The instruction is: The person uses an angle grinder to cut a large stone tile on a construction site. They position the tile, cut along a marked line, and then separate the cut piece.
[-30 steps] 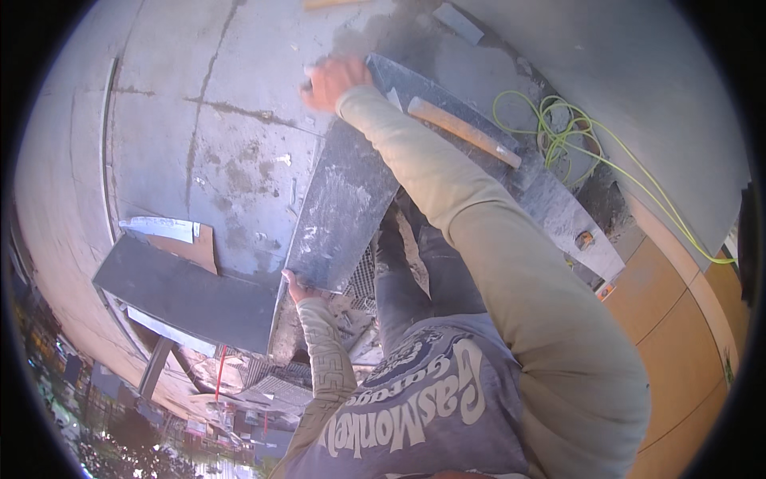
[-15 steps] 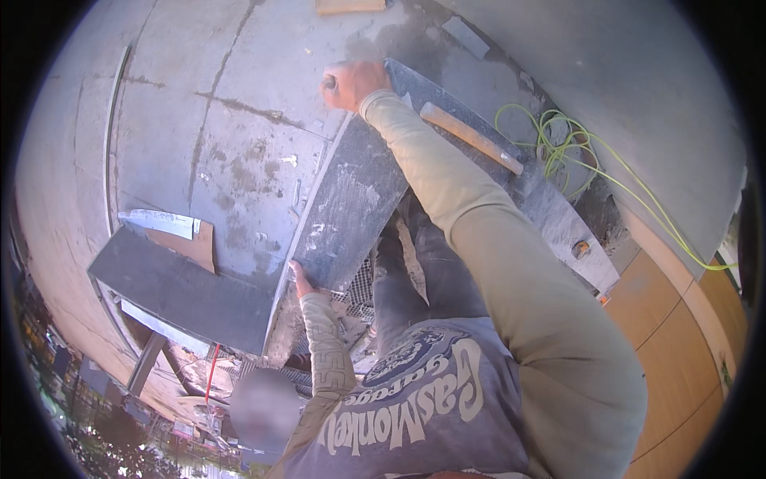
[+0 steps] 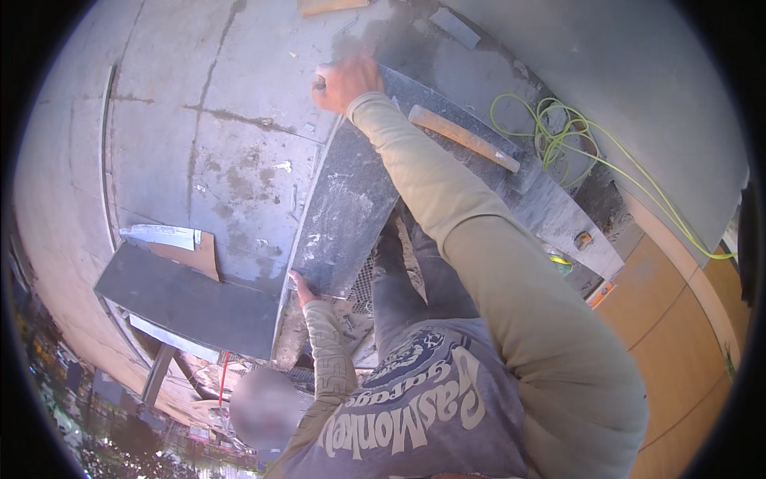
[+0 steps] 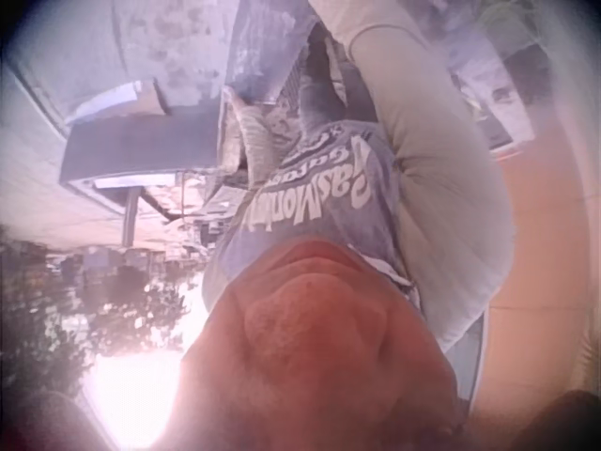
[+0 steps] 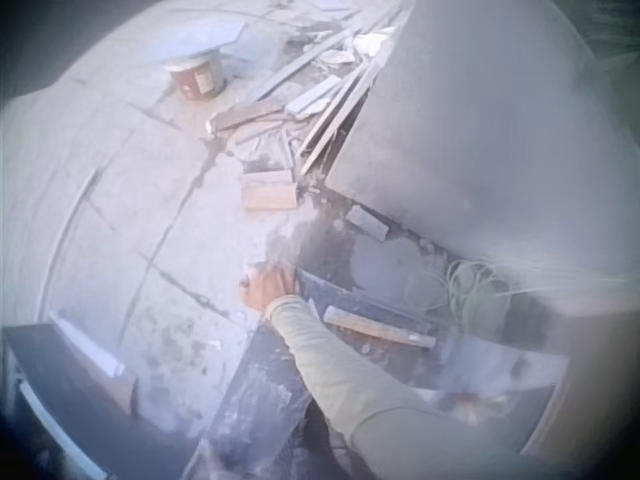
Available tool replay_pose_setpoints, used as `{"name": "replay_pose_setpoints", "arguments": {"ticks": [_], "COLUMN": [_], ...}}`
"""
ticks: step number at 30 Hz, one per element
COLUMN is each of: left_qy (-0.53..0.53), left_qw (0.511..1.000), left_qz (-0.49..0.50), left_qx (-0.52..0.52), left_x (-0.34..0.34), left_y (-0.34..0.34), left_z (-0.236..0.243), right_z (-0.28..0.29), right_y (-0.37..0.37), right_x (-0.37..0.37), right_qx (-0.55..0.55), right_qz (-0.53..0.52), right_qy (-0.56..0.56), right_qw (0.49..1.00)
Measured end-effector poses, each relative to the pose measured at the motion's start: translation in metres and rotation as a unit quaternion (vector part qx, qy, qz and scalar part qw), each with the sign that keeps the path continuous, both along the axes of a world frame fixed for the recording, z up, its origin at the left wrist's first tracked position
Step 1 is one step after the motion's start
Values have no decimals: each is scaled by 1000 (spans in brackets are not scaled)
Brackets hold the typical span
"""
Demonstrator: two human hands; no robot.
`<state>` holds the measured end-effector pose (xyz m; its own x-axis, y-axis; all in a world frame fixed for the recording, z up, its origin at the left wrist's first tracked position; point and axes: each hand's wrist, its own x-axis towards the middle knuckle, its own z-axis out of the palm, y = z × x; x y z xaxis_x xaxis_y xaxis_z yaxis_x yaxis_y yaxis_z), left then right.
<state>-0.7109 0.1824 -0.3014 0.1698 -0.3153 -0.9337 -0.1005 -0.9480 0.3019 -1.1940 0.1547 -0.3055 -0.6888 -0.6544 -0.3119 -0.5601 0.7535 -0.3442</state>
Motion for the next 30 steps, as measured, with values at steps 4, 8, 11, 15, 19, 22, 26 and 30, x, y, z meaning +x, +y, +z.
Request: {"name": "replay_pose_setpoints", "arguments": {"ticks": [4,8,11,15,19,22,26,30], "left_qy": [10,1,-22,-76,-38,-53,-89,-117], "left_qw": [1000,1000,999,996,995,993,989,987], "left_qz": [-8,23,48,47,88,100,96,105], "left_qx": [-12,-1,-3,3,-18,-25,-66,-30], "left_x": [8,33,41,5,28,5,4,9], "left_y": [-4,-9,-3,-20,-10,-18,-14,-7], "left_z": [-1,-18,-24,7,-19,7,4,-2], "right_z": [-1,-5,-6,1,-3,-8,-35,-45], "right_y": [-5,-18,-20,-17,-26,-22,3,1], "right_x": [3,3,-2,-7,2,2,-13,-23], "right_qx": [31,127,187,179,172,158,-98,-373], "right_qz": [21,42,132,169,133,147,56,-107], "right_qy": [1,-25,17,43,58,59,-23,-217], "right_qw": [999,991,973,968,974,975,993,896]}}
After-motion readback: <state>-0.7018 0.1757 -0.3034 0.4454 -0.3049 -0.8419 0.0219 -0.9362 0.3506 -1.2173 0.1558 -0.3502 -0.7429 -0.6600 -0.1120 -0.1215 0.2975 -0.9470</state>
